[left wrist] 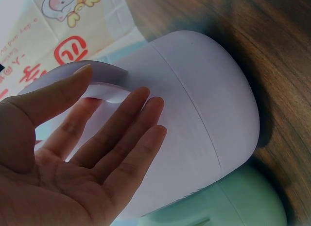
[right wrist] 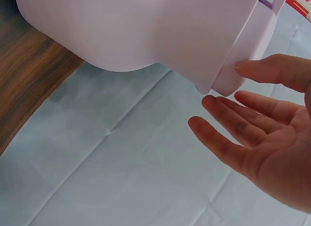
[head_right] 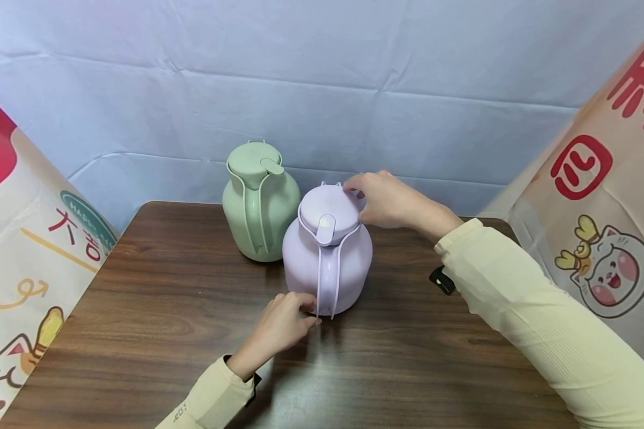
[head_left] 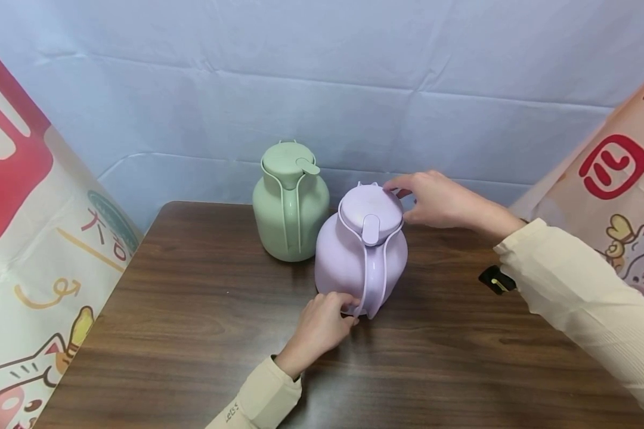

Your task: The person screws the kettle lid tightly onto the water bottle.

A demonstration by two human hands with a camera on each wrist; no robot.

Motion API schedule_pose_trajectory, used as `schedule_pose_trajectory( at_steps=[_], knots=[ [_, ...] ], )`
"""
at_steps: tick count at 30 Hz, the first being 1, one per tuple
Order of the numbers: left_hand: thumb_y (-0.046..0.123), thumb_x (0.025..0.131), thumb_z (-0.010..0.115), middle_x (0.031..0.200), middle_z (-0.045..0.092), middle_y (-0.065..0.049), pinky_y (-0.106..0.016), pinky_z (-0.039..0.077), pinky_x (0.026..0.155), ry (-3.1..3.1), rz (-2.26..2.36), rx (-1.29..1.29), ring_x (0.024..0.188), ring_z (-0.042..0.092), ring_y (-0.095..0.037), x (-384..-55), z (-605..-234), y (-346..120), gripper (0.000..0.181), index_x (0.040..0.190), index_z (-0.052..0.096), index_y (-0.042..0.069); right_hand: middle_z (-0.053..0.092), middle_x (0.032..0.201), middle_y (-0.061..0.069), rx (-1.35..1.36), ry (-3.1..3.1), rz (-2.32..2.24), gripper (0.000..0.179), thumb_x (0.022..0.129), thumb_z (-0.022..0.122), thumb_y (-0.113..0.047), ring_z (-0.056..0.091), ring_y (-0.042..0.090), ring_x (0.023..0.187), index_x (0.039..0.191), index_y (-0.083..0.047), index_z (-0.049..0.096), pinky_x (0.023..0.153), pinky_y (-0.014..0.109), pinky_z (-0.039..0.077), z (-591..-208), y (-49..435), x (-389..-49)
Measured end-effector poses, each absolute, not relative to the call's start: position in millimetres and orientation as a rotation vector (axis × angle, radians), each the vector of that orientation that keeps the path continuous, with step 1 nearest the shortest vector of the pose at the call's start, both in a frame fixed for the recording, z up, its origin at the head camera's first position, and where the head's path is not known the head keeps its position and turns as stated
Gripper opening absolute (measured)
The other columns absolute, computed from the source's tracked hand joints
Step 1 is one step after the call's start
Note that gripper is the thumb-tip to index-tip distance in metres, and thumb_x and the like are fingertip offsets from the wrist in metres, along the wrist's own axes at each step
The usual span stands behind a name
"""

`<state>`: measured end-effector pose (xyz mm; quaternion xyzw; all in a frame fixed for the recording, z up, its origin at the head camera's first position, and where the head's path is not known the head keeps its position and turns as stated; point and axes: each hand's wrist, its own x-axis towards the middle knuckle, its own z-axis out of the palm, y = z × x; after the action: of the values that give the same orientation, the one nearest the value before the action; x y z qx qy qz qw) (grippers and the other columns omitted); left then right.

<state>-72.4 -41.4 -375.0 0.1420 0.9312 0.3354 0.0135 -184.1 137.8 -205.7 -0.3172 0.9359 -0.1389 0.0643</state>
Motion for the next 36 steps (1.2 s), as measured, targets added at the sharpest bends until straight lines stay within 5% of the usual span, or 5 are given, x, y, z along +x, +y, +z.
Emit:
schedule_pose_trajectory(
  at_steps=[36],
  knots=[
    [0.011, 0.071, 0.075, 0.087, 0.07, 0.001, -0.032, 0.047, 0.059, 2.903, 1.036, 0.451, 0.076, 0.065, -0.021, -73.2, -373.9, -41.3, 0.022, 0.093, 0.073, 0.015, 0.065, 0.086, 0.012, -0.986, 2.855, -0.425, 0.03, 0.069, 0.063, -0.001, 0.062, 0.026, 0.082, 0.099, 0.003, 0.06, 0.077, 0.042, 0.045, -207.3, 140.2, -181.2]
  ],
)
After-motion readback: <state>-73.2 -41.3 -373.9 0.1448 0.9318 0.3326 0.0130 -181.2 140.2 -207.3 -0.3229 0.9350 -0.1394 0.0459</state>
